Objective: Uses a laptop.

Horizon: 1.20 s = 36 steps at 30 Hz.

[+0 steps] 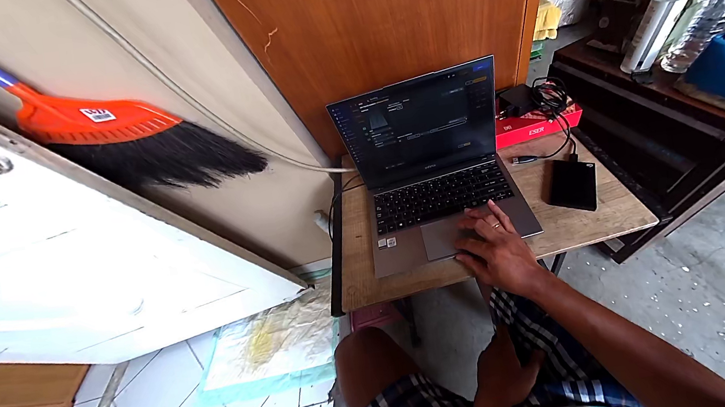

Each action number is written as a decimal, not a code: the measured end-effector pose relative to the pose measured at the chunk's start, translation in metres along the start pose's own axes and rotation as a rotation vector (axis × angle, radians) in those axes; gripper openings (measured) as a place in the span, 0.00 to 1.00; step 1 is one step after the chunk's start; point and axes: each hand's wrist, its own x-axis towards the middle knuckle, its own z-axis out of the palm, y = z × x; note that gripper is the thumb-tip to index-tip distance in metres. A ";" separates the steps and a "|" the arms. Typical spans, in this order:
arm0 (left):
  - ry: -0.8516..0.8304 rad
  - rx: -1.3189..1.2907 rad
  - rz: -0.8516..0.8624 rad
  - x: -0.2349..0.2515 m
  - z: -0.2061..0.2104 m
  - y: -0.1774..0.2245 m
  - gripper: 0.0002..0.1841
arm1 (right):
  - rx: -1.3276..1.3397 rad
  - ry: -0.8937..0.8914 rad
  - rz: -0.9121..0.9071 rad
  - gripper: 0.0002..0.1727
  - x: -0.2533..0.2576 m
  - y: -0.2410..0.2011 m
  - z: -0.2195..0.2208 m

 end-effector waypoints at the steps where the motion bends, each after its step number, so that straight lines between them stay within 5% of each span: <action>1: 0.001 -0.002 -0.001 0.000 0.000 0.000 0.48 | 0.001 -0.004 -0.002 0.16 0.000 0.000 0.000; 31: -0.008 0.005 -0.005 0.001 0.000 0.000 0.48 | -0.005 -0.067 -0.005 0.17 0.001 -0.001 -0.002; 36: -0.015 0.003 -0.008 0.001 -0.001 0.001 0.48 | -0.036 -0.182 -0.020 0.18 0.004 -0.003 -0.006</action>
